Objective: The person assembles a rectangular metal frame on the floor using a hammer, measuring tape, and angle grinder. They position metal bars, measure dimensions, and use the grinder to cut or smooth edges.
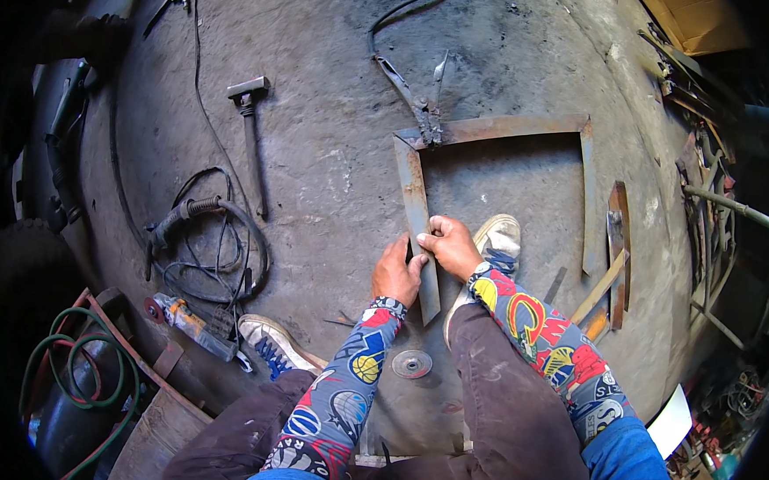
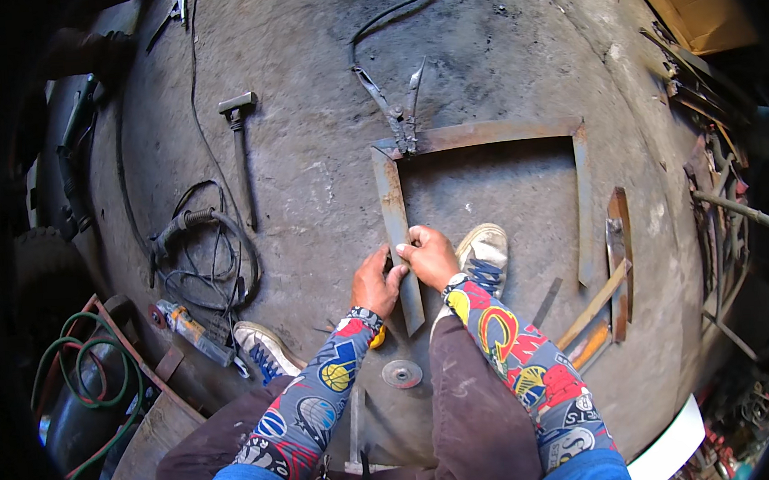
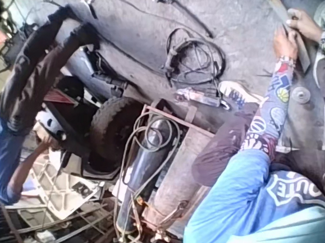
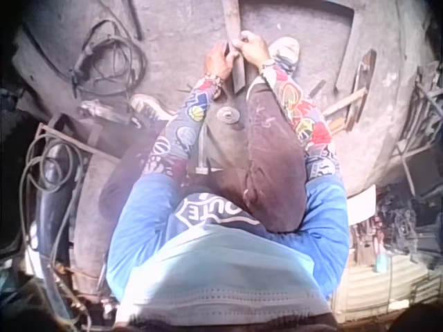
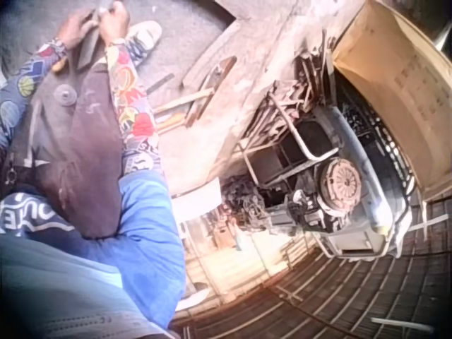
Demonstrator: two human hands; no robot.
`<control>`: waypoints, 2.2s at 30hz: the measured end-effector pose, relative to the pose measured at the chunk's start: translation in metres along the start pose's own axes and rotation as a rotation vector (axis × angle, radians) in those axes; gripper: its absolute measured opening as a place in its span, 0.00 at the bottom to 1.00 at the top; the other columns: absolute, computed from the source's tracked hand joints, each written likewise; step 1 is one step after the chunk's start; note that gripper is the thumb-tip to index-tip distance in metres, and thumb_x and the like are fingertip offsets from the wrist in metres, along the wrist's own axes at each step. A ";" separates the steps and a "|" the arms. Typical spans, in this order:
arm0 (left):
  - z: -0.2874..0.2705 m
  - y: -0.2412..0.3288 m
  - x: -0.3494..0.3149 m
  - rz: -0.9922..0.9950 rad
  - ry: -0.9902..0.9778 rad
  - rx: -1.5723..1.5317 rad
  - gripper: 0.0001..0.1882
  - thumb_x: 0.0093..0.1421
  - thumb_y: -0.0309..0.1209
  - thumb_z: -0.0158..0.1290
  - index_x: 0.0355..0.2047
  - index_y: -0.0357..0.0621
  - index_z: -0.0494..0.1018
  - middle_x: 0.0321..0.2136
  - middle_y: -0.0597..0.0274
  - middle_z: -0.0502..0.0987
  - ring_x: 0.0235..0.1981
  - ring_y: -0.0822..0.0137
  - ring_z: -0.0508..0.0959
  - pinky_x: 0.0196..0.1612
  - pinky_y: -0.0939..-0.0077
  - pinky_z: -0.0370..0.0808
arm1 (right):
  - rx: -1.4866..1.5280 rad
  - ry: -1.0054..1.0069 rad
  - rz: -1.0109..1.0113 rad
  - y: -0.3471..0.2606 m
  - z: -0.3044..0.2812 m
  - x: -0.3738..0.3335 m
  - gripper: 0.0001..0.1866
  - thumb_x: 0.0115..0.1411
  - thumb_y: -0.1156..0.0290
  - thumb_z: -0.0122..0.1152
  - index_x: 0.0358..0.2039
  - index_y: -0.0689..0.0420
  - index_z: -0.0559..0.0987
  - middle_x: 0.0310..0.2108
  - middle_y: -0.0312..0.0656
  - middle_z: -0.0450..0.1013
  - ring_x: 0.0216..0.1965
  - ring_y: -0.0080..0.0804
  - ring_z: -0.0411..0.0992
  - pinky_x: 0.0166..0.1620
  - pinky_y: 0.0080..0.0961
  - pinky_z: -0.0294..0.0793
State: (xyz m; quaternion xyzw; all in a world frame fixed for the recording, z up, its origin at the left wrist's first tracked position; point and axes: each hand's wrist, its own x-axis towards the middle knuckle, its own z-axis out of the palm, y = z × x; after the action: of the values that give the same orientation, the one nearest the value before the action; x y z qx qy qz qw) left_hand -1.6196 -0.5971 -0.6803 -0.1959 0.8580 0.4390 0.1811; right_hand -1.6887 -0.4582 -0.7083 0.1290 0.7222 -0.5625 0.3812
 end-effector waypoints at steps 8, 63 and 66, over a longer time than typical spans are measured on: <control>0.000 -0.002 0.001 0.020 0.002 -0.037 0.27 0.60 0.35 0.62 0.57 0.35 0.72 0.49 0.39 0.78 0.50 0.42 0.79 0.54 0.57 0.76 | 0.020 0.002 0.017 0.004 0.000 0.001 0.07 0.60 0.74 0.66 0.35 0.65 0.80 0.29 0.42 0.79 0.30 0.24 0.75 0.35 0.27 0.74; 0.002 -0.002 0.005 0.026 0.007 -0.071 0.21 0.64 0.33 0.58 0.56 0.39 0.74 0.45 0.39 0.81 0.47 0.44 0.82 0.50 0.58 0.78 | 0.129 -0.006 0.148 -0.006 -0.002 -0.001 0.06 0.63 0.76 0.63 0.39 0.64 0.81 0.33 0.37 0.78 0.33 0.21 0.73 0.38 0.23 0.74; 0.001 -0.002 0.005 0.018 0.000 -0.072 0.22 0.64 0.33 0.58 0.56 0.38 0.74 0.45 0.39 0.81 0.47 0.43 0.82 0.50 0.58 0.78 | 0.196 -0.008 0.150 -0.005 -0.001 -0.001 0.05 0.63 0.77 0.63 0.39 0.64 0.81 0.33 0.37 0.78 0.33 0.21 0.73 0.37 0.23 0.74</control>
State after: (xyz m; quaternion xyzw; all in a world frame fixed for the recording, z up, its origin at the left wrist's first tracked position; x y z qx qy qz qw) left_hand -1.6227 -0.5982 -0.6848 -0.1945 0.8435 0.4711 0.1697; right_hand -1.6919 -0.4588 -0.7036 0.2170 0.6506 -0.6009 0.4104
